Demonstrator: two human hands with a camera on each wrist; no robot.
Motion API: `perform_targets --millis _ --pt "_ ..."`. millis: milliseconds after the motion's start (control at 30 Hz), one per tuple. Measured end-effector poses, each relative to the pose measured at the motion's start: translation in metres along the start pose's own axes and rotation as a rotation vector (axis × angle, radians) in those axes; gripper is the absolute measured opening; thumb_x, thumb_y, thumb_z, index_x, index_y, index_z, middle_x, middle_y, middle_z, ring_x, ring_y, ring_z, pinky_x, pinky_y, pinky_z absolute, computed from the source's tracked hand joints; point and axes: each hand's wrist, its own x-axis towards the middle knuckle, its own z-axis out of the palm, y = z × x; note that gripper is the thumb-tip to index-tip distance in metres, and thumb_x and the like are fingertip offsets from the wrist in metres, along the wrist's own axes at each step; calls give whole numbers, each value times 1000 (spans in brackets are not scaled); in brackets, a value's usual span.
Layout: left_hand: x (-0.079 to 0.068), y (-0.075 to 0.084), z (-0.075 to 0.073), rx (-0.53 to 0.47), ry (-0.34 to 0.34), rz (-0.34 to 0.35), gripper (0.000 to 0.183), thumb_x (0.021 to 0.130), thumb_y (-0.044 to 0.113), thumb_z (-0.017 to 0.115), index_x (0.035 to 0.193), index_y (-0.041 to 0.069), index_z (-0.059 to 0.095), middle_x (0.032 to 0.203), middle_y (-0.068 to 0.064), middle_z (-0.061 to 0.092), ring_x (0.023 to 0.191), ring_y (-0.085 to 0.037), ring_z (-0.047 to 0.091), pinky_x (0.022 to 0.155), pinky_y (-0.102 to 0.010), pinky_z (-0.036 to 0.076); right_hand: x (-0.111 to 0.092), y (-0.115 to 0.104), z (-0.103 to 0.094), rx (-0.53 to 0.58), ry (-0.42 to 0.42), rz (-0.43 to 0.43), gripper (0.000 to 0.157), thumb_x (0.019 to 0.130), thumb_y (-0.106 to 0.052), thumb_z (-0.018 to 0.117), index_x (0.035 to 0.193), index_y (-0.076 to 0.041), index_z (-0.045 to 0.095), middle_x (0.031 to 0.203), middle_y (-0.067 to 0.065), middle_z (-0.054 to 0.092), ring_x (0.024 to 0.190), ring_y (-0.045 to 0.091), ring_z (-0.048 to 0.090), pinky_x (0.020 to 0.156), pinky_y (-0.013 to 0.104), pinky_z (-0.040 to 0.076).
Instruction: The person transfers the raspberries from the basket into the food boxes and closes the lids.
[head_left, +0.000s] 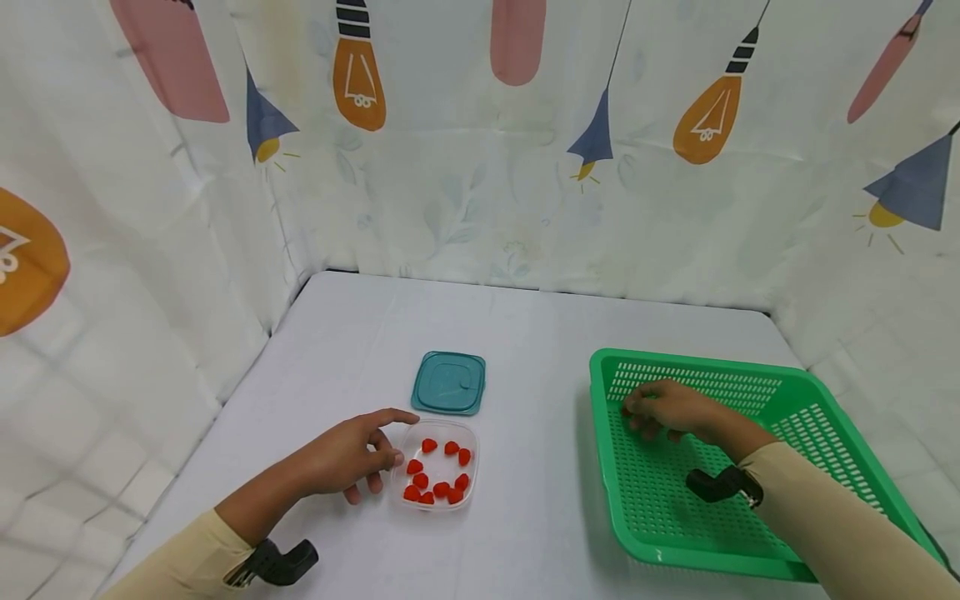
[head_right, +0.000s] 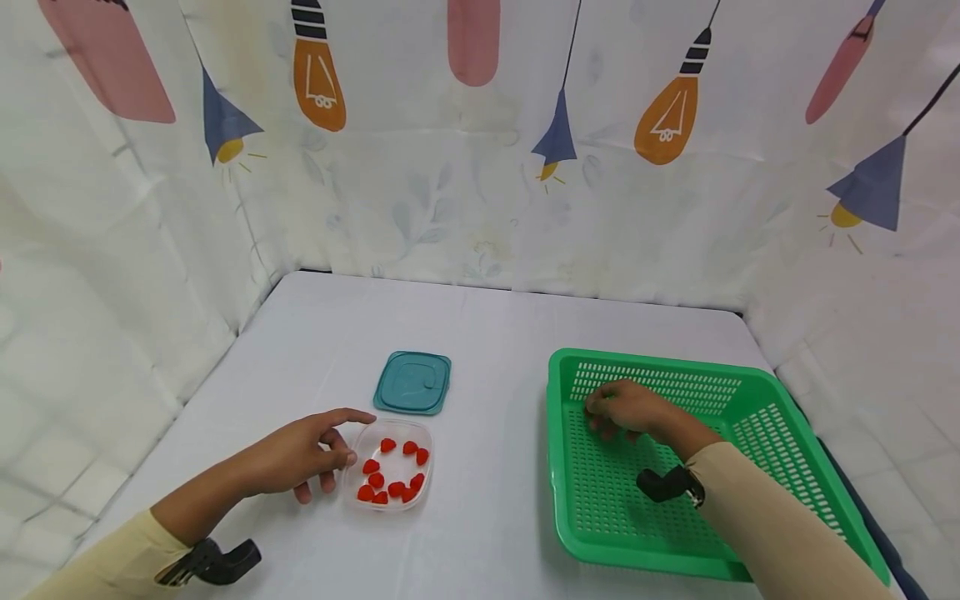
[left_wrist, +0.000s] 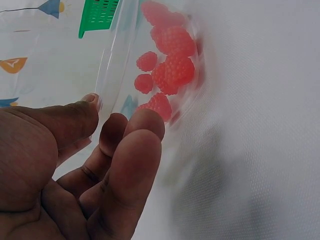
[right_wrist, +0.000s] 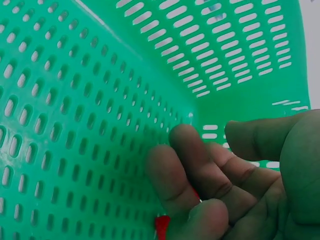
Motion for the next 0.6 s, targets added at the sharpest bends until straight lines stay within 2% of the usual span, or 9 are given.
perform_targets --millis 267,500,600 --pt "2 0 0 7 -3 -3 55 94 13 75 141 33 55 90 -5 64 64 -25 66 50 -35 57 -6 -8 -2 -37 29 -12 35 108 -19 51 135 1 61 95 10 72 79 27 68 49 35 44" --pt "1 1 0 4 0 0 55 94 14 76 141 33 56 90 -4 64 64 -25 66 50 -35 57 -5 -5 -2 -62 17 16 29 109 -19 49 119 -4 72 97 9 70 81 25 66 50 34 43" --pt "0 1 0 3 1 -2 55 94 14 76 141 34 56 90 -4 64 64 -25 66 50 -35 57 -5 -4 -1 -64 22 11 29 108 -19 50 125 -2 68 97 9 70 79 25 67 49 34 42"
